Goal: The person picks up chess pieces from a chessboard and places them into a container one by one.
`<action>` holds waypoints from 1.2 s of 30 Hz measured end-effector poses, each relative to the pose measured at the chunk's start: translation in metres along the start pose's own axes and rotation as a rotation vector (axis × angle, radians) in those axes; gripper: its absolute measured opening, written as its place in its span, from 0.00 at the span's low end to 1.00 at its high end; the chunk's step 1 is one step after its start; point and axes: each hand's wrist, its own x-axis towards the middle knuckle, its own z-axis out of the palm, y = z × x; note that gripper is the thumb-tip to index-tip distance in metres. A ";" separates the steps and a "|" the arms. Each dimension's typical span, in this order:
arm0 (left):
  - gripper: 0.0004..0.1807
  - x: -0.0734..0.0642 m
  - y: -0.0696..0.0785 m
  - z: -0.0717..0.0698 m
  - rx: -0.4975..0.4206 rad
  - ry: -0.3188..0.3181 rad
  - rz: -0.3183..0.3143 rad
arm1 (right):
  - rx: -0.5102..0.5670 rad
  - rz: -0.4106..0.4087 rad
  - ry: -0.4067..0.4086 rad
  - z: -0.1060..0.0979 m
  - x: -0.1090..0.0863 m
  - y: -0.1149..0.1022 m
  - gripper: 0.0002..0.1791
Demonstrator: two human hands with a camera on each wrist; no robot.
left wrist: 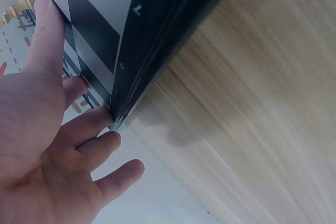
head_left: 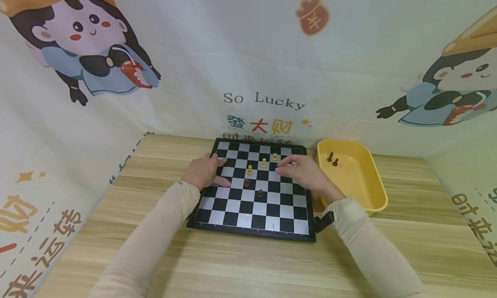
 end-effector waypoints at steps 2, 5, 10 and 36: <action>0.51 0.000 0.000 0.000 0.002 0.001 0.001 | -0.003 -0.014 -0.013 0.005 -0.001 0.000 0.15; 0.51 0.000 -0.001 0.000 0.002 -0.001 0.002 | 0.012 0.004 -0.036 0.013 -0.001 0.000 0.15; 0.51 0.001 -0.001 0.000 -0.004 -0.009 0.000 | 0.027 0.038 -0.058 0.027 -0.002 0.003 0.14; 0.51 0.000 0.000 -0.001 0.002 -0.019 -0.012 | 0.101 0.048 -0.153 0.060 -0.005 0.012 0.13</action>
